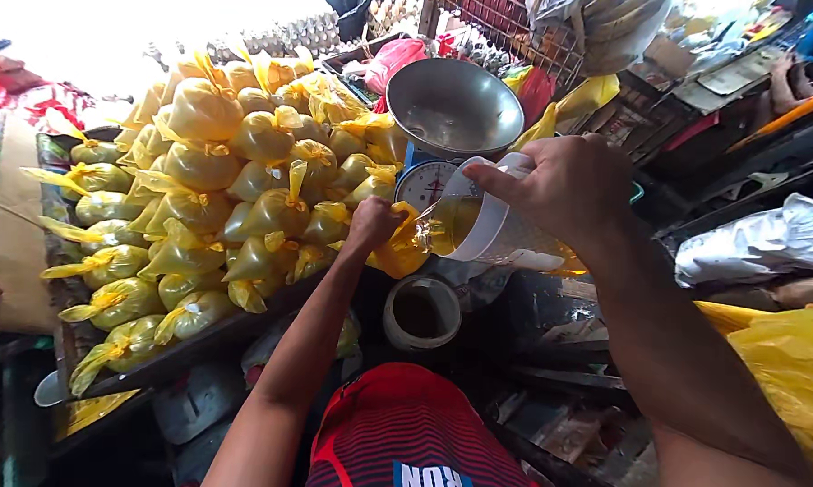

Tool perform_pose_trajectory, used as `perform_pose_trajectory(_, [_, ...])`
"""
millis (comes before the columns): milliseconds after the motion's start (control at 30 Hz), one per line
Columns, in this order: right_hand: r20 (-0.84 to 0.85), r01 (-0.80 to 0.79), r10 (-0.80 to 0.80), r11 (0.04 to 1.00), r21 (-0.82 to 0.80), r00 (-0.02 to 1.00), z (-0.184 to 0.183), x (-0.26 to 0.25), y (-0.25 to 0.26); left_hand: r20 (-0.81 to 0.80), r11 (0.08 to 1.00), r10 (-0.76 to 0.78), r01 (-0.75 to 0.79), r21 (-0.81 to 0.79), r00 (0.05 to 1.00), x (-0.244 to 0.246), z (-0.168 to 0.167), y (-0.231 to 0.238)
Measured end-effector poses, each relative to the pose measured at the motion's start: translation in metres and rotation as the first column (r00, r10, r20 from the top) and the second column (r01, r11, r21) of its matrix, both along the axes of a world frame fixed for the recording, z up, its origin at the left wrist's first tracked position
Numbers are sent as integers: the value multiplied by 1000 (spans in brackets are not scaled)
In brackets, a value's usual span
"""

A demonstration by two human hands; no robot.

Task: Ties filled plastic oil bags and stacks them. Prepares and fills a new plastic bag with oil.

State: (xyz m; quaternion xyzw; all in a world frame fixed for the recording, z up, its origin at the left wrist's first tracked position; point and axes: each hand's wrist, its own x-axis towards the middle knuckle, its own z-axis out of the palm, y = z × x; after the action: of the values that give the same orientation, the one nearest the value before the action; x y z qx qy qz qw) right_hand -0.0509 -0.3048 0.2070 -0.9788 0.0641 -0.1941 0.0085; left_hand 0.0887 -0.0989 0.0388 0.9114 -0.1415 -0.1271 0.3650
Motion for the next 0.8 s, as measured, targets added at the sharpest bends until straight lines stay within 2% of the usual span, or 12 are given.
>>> perform_pose_trajectory(133, [-11,4,-4,999,-35,1000,3,-3,1,-14,1000,3,-3,0,1000,0,1,-5])
perform_pose_trajectory(200, [10,14,-15,999,43,1000,-1,-11,-11,-16,1000,4,-4,8,1000,0,1,-7])
perform_pose_trajectory(267, [34,36,-43,979,202,998,-16,-20,-31,-24,1000,-7,7,20,1000,-1,0,-8])
perform_pose_trajectory(333, [60,40,-69,915,401,996,-44,-28,-52,-26,1000,-12,13,18,1000,0,-4,-11])
perform_pose_trajectory(433, [101,29,-130,741,670,986,-95,-39,-62,-34,1000,-27,27,-2,999,0,-7,-15])
perform_pose_trajectory(500, [131,26,-193,646,763,972,-113,-44,-61,-33,998,-53,53,-23,998,0,-7,-19])
perform_pose_trajectory(567, [227,-41,-204,651,758,952,-107,-51,-56,-22,995,-94,93,-32,995,-1,-1,-25])
perform_pose_trajectory(667, [460,-221,-230,643,734,858,-81,-73,-53,77,979,-201,202,-12,977,-4,32,-34])
perform_pose_trajectory(733, [553,-331,-373,513,792,745,-76,-87,-59,195,958,-280,286,0,940,-3,73,-39])
perform_pose_trajectory(800, [470,-339,-608,325,883,640,-85,-91,-69,324,946,-304,325,-13,896,2,129,-43])
